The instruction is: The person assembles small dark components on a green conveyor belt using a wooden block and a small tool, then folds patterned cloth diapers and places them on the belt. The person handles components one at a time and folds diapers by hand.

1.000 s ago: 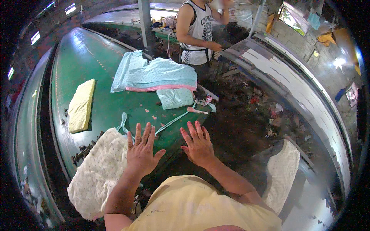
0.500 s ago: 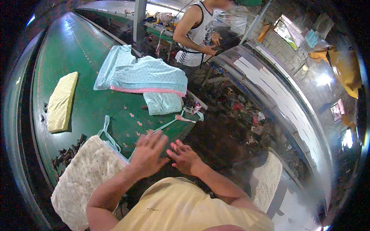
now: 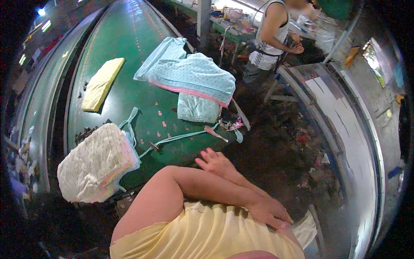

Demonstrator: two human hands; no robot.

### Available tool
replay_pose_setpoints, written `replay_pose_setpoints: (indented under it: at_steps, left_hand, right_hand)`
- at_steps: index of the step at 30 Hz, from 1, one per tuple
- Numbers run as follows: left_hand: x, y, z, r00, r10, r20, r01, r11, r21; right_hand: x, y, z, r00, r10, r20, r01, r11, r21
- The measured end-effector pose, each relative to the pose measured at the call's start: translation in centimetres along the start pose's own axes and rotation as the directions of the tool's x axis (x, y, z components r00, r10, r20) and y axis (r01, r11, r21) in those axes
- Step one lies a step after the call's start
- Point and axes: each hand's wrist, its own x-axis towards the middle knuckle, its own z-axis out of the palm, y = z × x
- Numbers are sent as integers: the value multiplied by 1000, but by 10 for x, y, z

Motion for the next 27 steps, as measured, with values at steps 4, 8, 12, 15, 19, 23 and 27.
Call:
replay_pose_setpoints:
  at_steps: [4, 8, 12, 15, 19, 23, 27]
  left_hand:
    - [14, -4, -33, 991, -89, -100, 58, 959, -276]
    - [-39, -17, -63, 846, -274, -458, 280, 958, -57]
    - [-111, -20, -81, 530, -361, -768, 441, 890, -114]
    - [-164, -56, -90, 190, -307, -933, 465, 864, -190]
    - [-205, -97, -149, -397, -226, -890, -49, 973, -225]
    - [-229, -146, -235, -695, -281, -662, -351, 936, -29]
    - [-246, -178, -287, -664, -411, -624, -539, 842, 19]
  right_hand:
    - [-65, 60, 2, 996, 83, -39, -81, 996, 42]
    - [-119, 107, 12, 984, 164, 66, -170, 979, 115]
    - [-140, 145, 21, 947, 247, 206, -294, 924, 243]
    - [-146, 169, 33, 942, 288, 171, -323, 914, 246]
    - [-146, 195, 33, 896, 344, 280, -410, 883, 228]
    - [-143, 217, -4, 827, 427, 366, -508, 845, 164]
    - [-126, 234, -26, 810, 436, 393, -516, 848, 122]
